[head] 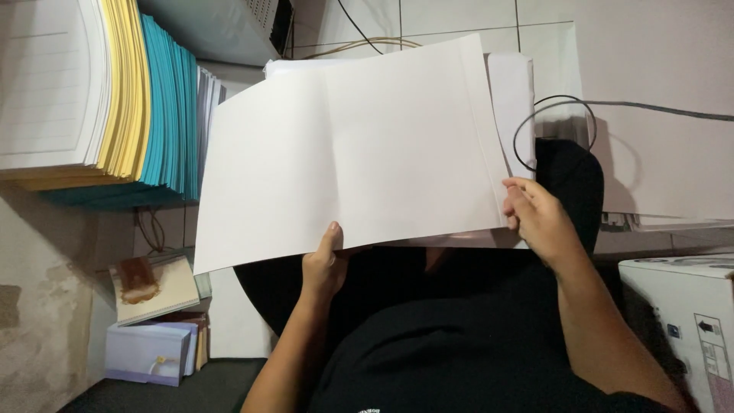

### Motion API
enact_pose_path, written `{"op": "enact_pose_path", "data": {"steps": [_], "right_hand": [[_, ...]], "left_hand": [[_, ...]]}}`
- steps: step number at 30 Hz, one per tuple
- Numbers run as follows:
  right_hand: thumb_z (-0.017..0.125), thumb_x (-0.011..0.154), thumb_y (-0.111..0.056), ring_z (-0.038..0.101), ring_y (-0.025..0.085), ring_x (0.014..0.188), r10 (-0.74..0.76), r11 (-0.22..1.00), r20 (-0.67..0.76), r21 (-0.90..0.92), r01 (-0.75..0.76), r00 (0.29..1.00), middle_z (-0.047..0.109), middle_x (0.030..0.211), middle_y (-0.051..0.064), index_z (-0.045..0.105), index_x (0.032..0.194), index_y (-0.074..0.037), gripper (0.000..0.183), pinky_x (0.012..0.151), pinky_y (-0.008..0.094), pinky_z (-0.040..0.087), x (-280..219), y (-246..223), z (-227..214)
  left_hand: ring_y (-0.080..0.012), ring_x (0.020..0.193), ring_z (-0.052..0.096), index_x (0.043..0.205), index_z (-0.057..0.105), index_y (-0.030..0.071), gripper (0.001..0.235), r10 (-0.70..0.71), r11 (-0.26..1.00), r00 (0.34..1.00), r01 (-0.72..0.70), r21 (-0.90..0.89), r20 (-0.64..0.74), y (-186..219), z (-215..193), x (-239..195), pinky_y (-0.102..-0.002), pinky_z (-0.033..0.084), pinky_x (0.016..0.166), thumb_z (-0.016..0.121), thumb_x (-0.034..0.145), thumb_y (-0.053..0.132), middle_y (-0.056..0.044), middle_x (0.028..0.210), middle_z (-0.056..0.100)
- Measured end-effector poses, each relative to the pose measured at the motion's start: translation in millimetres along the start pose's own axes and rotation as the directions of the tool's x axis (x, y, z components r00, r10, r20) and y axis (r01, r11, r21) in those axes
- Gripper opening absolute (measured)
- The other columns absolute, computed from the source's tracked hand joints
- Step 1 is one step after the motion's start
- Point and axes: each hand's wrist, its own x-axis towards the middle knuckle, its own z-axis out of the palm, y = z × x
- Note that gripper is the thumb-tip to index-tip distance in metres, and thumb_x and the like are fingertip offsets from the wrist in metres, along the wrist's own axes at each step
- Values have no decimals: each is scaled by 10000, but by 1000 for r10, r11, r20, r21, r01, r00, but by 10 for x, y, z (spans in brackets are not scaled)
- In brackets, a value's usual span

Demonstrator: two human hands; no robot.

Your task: The person folds large white sheets of paper in half by hand, smoothing the crease with both hands. They repeatedly pick up sheets from a stack, fold them, and place them back down, working on their lap.

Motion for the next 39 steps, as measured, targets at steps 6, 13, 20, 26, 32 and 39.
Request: {"op": "enact_pose_path", "data": {"steps": [6,13,20,26,32,39], "right_hand": [[634,1054,-415,677,442,965,-52,897,-2,-439,46,999,690,974,230,678,1157,-29,402,793,531,524,155,-96,-15],[593,984,-53,372,488,1440,-110,930,-85,-360,72,990,390,1538,388,327,1580,81,666,1168,607,302,-101,-815,100],[548,1005,-77,582,529,1209,-215,762,-7,-626,163,977,528,1415,400,335,1619,8,656,976,636,503,-286,-739,190],[538,1011,-123,675,489,1061,-320,647,38,-721,248,947,610,1337,347,311,1645,-65,676,844,593,579,-262,-318,347],[656,932,-117,666,461,1028,-510,524,57,-771,363,858,613,1231,289,460,1574,-45,675,789,524,604,-103,17,362],[725,886,-136,578,378,1126,-619,456,140,-737,499,773,581,1253,194,641,1406,28,552,930,462,496,36,-44,243]], "left_hand": [[-343,975,722,1250,586,-136,450,-69,994,997,71,-79,26,-147,-139,231,-495,607,846,718,901,116,-269,1208,686],[-355,725,751,1288,561,-1,675,-652,755,210,275,596,729,90,-264,92,-387,616,483,453,1004,601,-270,1156,729],[-171,653,707,1264,609,80,298,-182,737,448,-527,423,875,234,735,167,-279,562,574,525,1052,272,-84,851,728],[-201,986,658,1175,609,226,254,352,-251,131,-941,228,927,-453,1523,1125,-344,572,781,661,928,203,28,1025,646],[-303,1298,538,1296,625,110,382,228,-484,23,-865,134,973,-599,1612,1340,-394,448,997,670,931,214,-124,1307,622],[-288,1311,531,1301,633,110,370,214,-459,72,-873,165,974,-592,1627,1313,-386,429,1006,656,946,211,-124,1314,623]]}}
